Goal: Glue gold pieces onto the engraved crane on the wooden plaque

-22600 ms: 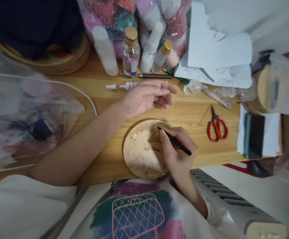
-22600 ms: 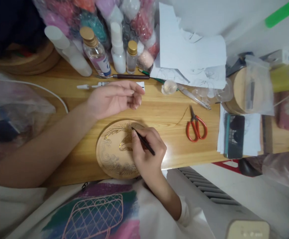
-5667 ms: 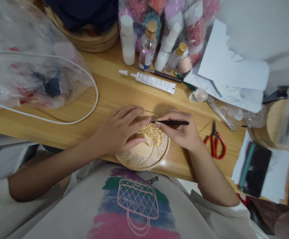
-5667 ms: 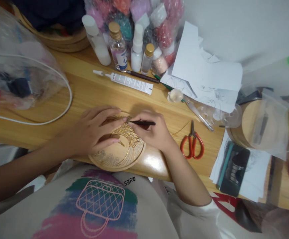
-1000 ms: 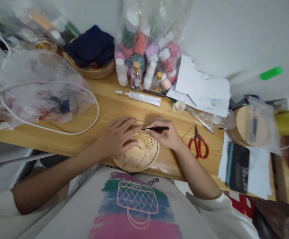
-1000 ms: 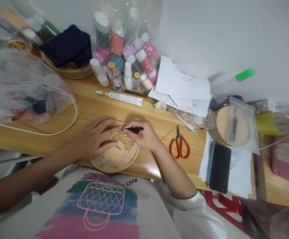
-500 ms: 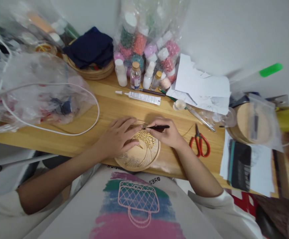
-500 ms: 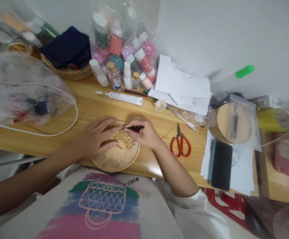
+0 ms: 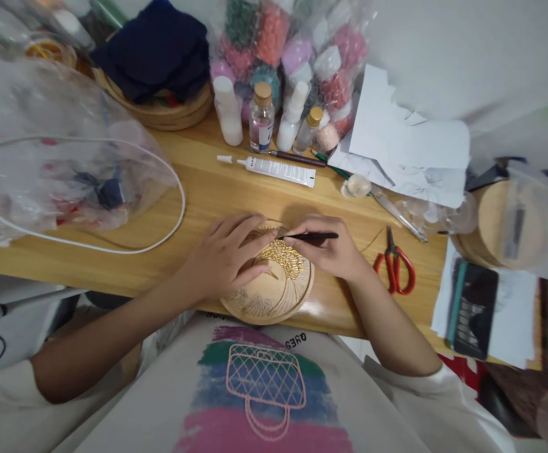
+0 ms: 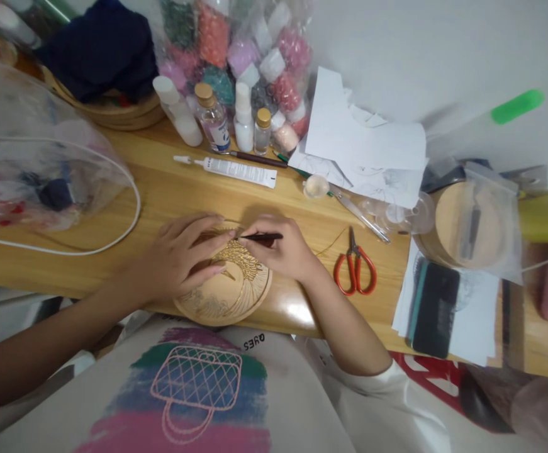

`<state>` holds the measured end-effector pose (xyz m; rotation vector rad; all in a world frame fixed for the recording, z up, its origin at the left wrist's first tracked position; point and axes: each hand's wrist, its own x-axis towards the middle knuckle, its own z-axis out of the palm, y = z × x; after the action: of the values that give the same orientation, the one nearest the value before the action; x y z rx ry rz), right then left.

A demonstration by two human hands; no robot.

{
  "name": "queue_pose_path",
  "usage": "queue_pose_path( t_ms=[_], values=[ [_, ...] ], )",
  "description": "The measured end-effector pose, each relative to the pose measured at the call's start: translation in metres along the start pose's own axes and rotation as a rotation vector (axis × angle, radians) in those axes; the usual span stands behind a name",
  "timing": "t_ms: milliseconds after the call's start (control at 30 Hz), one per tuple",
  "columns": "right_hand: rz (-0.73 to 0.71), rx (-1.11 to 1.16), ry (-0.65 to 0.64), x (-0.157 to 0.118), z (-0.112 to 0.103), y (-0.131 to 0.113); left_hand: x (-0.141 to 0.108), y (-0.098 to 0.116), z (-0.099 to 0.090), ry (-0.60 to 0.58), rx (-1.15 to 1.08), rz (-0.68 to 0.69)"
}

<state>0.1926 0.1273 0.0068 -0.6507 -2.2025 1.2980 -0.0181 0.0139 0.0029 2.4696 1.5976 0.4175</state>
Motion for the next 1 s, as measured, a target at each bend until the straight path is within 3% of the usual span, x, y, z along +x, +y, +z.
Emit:
queue_pose_path(
  t_ms=[300,1000],
  values=[
    [0.014,0.007,-0.007,0.0000,-0.0004,-0.0024,0.0001,-0.0013,0.0019,0.051,0.026,0.036],
    [0.018,-0.007,-0.008,-0.0004,-0.0006,-0.0032,0.0014,0.0011,-0.0001,0.045,0.031,0.030]
  ],
)
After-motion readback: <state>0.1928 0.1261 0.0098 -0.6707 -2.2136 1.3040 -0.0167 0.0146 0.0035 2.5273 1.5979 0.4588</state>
